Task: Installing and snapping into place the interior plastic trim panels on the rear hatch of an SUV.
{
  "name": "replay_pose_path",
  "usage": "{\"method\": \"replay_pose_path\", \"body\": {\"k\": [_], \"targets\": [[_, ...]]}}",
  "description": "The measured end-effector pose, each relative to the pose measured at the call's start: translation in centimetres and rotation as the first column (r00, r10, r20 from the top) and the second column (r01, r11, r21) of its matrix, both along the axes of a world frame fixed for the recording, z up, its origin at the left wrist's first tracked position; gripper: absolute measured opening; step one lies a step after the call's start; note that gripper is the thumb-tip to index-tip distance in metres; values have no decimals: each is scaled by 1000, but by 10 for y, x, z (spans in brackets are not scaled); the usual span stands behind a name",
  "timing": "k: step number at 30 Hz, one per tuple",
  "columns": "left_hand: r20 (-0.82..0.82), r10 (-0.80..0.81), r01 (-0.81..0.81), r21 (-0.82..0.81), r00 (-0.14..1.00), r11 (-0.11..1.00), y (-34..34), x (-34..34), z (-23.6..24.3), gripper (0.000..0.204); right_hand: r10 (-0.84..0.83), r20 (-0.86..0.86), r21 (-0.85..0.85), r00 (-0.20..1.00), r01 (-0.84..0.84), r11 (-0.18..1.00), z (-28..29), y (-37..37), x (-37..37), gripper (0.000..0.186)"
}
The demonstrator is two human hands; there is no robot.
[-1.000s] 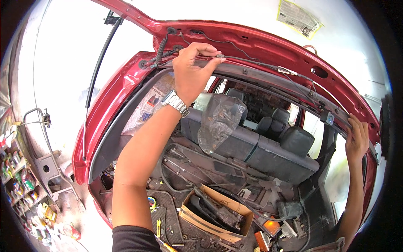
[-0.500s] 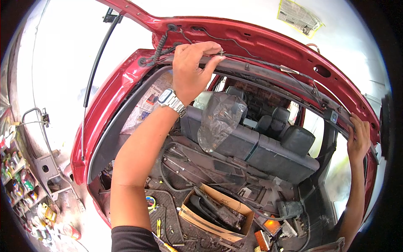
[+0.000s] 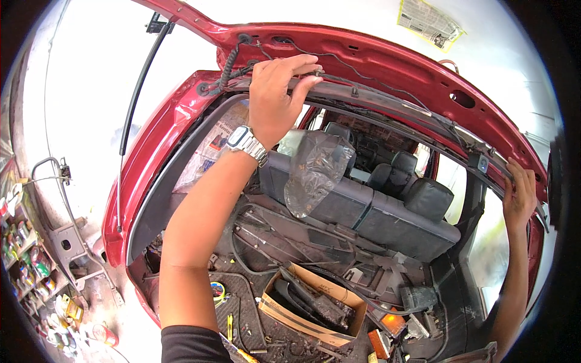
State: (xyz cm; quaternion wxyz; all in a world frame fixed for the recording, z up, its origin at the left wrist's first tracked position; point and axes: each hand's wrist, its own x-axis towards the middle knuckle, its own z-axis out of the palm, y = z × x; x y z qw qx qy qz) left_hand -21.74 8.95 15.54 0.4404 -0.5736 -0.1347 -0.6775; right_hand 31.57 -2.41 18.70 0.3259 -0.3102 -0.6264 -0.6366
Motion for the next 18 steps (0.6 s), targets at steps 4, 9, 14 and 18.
{"method": "replay_pose_path", "body": {"k": [4, 9, 14, 18], "targets": [[68, -184, 190, -99, 981, 977, 9, 6, 0, 34, 1, 2, 15, 1000, -1, 1000, 0, -2, -3, 35], [60, -107, 111, -71, 992, 991, 16, 10, 9, 21, 22, -46, 1, 999, -22, 1000, -1, 0, 2, 35], [31, -112, 115, -116, 993, 987, 22, 22, 24, 12, 59, -34, -5, 998, -59, 998, 4, 2, -3, 33], [-13, -142, 138, -155, 990, 978, 23, 30, 43, 10, 31, -44, -12, 999, -32, 999, 12, 2, 3, 30]]}}
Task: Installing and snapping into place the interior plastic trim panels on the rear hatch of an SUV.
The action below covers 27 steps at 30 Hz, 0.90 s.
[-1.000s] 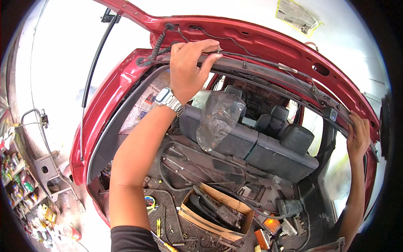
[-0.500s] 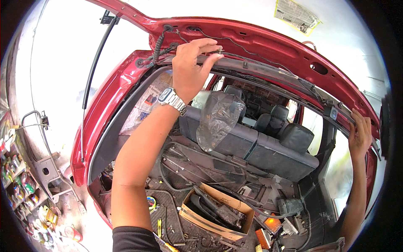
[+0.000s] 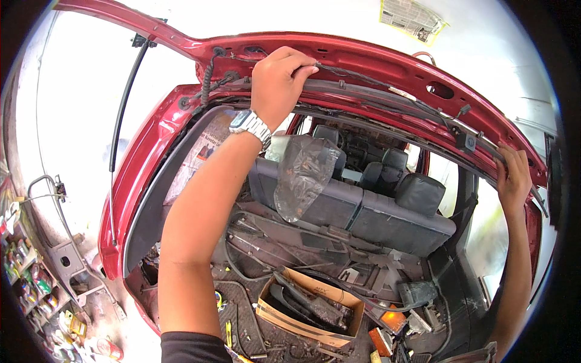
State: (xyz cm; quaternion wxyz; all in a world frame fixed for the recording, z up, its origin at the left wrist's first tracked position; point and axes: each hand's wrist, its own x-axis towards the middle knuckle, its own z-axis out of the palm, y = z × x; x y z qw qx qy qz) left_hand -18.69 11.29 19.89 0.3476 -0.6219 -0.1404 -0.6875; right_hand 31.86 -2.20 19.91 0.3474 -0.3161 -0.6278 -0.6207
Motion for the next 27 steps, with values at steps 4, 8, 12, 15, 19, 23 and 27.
{"method": "replay_pose_path", "body": {"k": [4, 8, 12, 15, 19, 23, 27], "targets": [[-19, 47, -48, -42, 999, 998, 1, 7, 14, 11, -3, -7, 11, 1000, 3, 1000, 2, 1, 3, 27], [-58, 135, -138, -46, 989, 989, 7, 3, 21, 10, 25, -30, 8, 999, -25, 1000, 4, 5, -1, 24], [-81, 117, -123, -73, 990, 990, 7, 2, 26, 10, 32, -16, 16, 999, -31, 999, -1, 4, -4, 23], [-26, 31, -35, -185, 999, 982, 3, 2, 28, 11, 35, -30, -11, 999, -35, 999, -6, 11, 0, 23], [-49, 78, -82, -96, 996, 992, 13, 5, 29, 9, 53, -35, -43, 998, -54, 998, -5, 10, -4, 23], [-50, 261, -261, -1, 964, 965, 15, 8, 28, 10, 58, -7, -18, 998, -58, 998, -5, 10, -6, 23], [-16, 258, -258, 20, 966, 966, 15, 10, 28, 11, 49, -30, -24, 998, -50, 998, -6, 9, -4, 22]]}}
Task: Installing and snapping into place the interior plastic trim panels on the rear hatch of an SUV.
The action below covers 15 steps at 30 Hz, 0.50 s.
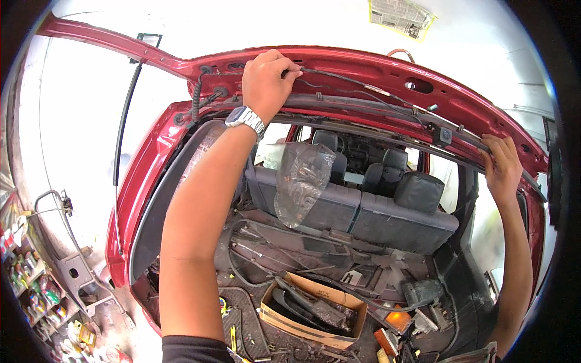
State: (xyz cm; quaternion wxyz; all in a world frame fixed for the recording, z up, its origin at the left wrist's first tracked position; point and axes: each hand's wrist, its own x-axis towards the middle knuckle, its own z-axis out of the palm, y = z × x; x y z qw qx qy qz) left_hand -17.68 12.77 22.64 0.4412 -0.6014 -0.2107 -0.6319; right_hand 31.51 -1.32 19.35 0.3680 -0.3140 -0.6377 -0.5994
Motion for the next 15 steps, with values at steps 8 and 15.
{"method": "replay_pose_path", "body": {"k": [8, 15], "targets": [[93, 105, -91, -138, 990, 986, -20, 12, 5, 13, 6, -11, 30, 1000, -6, 1000, 7, 0, 2, 22], [169, 9, 57, -382, 986, 922, -25, 4, 12, 14, 37, -42, 43, 998, -35, 998, 9, 8, -9, 21]]}}
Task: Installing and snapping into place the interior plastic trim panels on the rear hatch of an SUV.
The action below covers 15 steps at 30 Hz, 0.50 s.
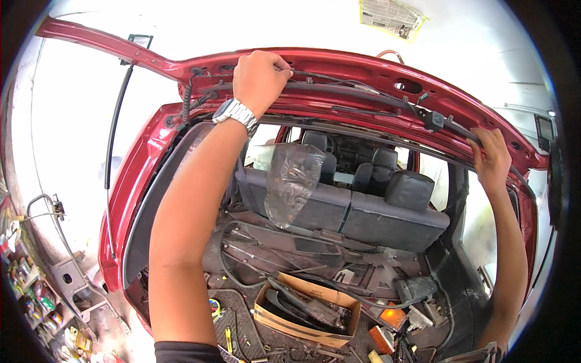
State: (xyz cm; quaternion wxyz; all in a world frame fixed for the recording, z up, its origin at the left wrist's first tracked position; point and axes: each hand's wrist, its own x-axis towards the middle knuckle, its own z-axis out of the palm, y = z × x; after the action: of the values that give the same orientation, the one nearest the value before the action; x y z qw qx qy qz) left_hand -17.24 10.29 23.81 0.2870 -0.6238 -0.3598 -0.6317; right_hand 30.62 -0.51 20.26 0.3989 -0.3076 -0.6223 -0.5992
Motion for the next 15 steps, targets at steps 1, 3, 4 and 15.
{"method": "replay_pose_path", "body": {"k": [1, 3, 4, 15], "targets": [[-39, -28, 28, 7, 999, 1000, -2, -1, 0, 16, -5, -1, 0, 1000, 5, 1000, 1, 1, 1, 21], [-70, -20, 17, -34, 997, 999, -8, -2, -2, 22, -12, -11, -11, 1000, 12, 1000, 3, 1, 2, 19], [-100, -6, -1, -73, 995, 997, -11, -4, -3, 27, -14, -11, -10, 1000, 14, 1000, 4, 0, 2, 19], [-337, -113, 148, 81, 935, 986, -5, -22, -19, 34, -4, -21, -37, 1000, 3, 999, 20, -1, 2, 15]]}}
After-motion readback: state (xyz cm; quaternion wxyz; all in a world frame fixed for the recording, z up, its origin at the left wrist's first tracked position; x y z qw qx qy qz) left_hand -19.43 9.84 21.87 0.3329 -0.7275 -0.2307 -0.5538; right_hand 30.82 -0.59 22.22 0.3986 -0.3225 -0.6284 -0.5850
